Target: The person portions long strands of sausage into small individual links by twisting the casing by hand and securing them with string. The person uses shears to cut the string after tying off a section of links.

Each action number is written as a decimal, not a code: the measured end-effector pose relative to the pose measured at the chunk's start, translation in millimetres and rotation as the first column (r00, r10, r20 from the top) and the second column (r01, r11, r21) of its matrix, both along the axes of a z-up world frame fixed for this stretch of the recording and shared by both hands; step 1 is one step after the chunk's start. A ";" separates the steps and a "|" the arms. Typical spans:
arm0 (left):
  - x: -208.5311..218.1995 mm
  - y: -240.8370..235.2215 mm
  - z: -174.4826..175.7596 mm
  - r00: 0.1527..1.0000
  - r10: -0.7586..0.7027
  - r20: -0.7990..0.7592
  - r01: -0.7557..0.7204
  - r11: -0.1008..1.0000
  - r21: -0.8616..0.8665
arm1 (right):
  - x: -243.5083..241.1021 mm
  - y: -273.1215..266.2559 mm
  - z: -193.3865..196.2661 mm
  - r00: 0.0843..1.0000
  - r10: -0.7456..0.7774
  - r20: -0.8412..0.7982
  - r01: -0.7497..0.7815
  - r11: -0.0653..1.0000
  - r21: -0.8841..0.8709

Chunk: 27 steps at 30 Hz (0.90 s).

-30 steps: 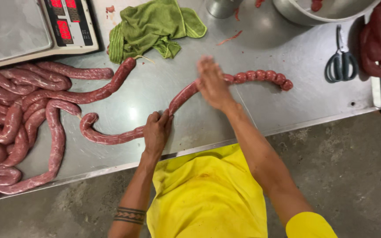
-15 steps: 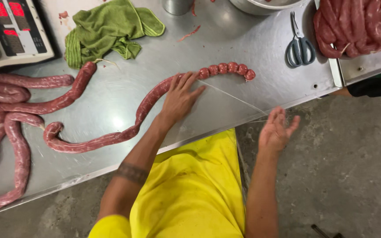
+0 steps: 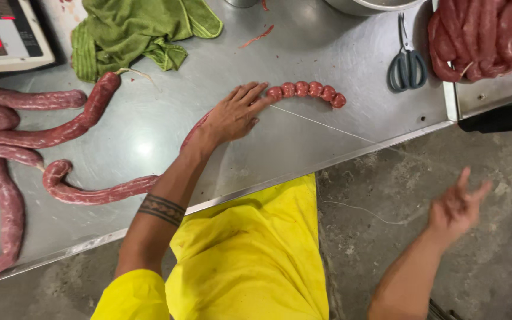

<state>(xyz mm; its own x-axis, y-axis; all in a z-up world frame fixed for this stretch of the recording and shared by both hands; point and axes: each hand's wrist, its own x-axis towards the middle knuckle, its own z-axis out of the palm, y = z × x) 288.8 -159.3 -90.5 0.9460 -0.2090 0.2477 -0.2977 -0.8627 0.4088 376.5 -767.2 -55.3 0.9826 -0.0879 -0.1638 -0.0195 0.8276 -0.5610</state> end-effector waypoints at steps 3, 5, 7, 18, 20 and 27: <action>-24.9 8.8 1.1 0.952 0.241 -0.189 -0.297 0.878 -0.376 | 117.5 91.0 -21.1 0.802 0.274 -0.530 -0.590 0.493 -0.639; -23.5 14.2 -3.5 0.950 0.280 -0.142 -0.313 0.819 -0.480 | 163.3 179.9 -24.7 0.819 0.298 -0.490 -0.357 -0.405 -0.842; -32.2 0.4 -12.2 0.928 0.320 -0.190 -0.367 0.703 -0.609 | 144.5 289.8 -32.7 0.765 0.492 -0.416 0.153 -0.767 -0.624; -15.7 -9.3 -23.1 0.799 0.579 -0.163 -0.575 0.656 -0.489 | -111.7 203.9 18.6 0.195 0.747 -0.636 -0.614 -0.413 -0.673; -19.3 -14.8 -14.9 0.794 0.584 -0.171 -0.581 0.646 -0.495 | -129.0 74.6 24.7 0.433 0.525 -0.733 -0.601 -0.439 -0.668; -35.2 3.5 -4.1 0.985 0.108 0.136 -0.119 0.990 0.077 | -215.7 -78.6 -18.5 0.248 0.143 -0.958 -0.908 0.378 -0.179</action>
